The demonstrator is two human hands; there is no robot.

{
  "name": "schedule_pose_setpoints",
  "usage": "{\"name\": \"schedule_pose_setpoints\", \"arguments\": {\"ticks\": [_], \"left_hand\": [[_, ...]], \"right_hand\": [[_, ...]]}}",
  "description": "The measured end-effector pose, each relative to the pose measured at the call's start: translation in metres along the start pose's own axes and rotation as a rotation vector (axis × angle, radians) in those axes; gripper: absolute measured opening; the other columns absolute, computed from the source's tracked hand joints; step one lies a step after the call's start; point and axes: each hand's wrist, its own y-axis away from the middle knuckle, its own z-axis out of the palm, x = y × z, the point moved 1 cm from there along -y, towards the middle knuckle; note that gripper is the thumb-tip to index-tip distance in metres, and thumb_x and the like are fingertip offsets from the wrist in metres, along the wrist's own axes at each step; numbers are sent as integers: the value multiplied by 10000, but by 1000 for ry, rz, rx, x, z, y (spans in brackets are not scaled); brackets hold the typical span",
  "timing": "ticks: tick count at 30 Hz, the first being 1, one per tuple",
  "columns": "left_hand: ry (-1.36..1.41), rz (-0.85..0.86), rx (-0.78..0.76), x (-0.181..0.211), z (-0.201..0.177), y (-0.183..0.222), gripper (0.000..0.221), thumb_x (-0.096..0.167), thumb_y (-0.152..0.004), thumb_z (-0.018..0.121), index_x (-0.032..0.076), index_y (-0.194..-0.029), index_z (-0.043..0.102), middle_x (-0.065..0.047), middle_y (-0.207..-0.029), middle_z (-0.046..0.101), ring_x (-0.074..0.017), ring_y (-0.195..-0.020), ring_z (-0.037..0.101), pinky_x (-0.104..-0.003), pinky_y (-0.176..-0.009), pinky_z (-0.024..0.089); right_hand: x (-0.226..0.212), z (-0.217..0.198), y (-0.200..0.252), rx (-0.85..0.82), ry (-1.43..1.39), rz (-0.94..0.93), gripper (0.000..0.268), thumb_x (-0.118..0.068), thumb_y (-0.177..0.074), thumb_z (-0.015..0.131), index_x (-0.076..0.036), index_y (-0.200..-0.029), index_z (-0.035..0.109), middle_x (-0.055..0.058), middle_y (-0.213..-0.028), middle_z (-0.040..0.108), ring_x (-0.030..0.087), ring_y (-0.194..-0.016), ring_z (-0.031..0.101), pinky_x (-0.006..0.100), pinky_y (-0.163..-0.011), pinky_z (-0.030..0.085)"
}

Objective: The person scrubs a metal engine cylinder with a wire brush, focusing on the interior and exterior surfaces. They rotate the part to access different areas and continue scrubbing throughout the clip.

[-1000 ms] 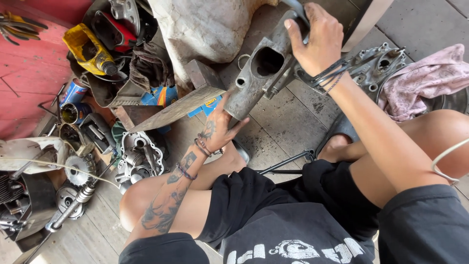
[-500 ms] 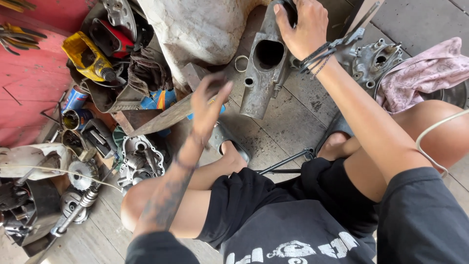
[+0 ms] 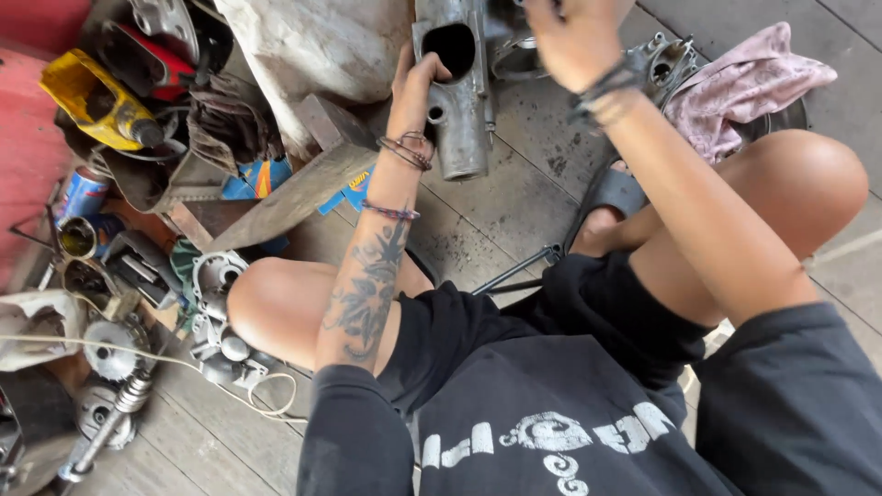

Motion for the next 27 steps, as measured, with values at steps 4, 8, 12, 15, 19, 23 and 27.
{"name": "schedule_pose_setpoints", "arguments": {"ticks": [4,8,12,15,19,23,27], "left_hand": [[157,-12,54,-18,6,-15,305,186,-634,656,152,-937,659,-18,-890,609,-181,-842,503,-313,-766,415],[159,5,46,-8,10,-17,213,177,-596,645,197,-749,498,14,-788,447,-167,-743,369,-311,-697,316],[163,-6,98,-17,18,-18,245,224,-533,658,225,-730,512,17,-760,457,-179,-705,386,-341,-658,328],[302,96,103,-35,27,-31,196,145,-546,673,167,-720,587,-15,-738,512,-184,-690,462,-339,-633,392],[306,127,62,-35,29,-15,265,170,-570,692,154,-815,591,-7,-792,516,-180,-750,442,-343,-704,367],[321,-6,105,-32,31,8,540,158,-586,681,125,-1119,605,-1,-787,462,-170,-754,413,-336,-726,351],[418,93,108,-51,35,-4,384,131,-600,693,159,-980,643,14,-726,398,-147,-669,382,-357,-614,342]], "right_hand": [[-27,-44,79,-158,-412,-429,305,-124,-1248,350,-39,-1526,446,216,-917,599,240,-506,555,320,-532,499],[-61,-43,171,-87,-429,7,264,-149,-1147,410,-7,-1367,434,59,-695,514,101,-368,456,193,-320,331],[-67,-22,230,27,-443,148,190,-97,-1069,531,-2,-1233,520,38,-654,539,79,-402,431,192,-350,324],[-71,-11,257,-16,-202,266,274,-58,-985,622,-81,-1255,663,1,-777,535,32,-508,311,189,-504,290],[-74,4,250,33,-210,244,303,-40,-994,602,-21,-1294,640,27,-763,524,65,-545,409,206,-530,351],[-81,23,241,150,-194,201,197,-107,-1017,629,-14,-1190,624,76,-927,680,163,-775,711,250,-705,559],[-77,34,244,223,-180,211,157,-93,-994,668,-2,-1118,634,119,-1028,745,127,-732,668,233,-634,546]]}}
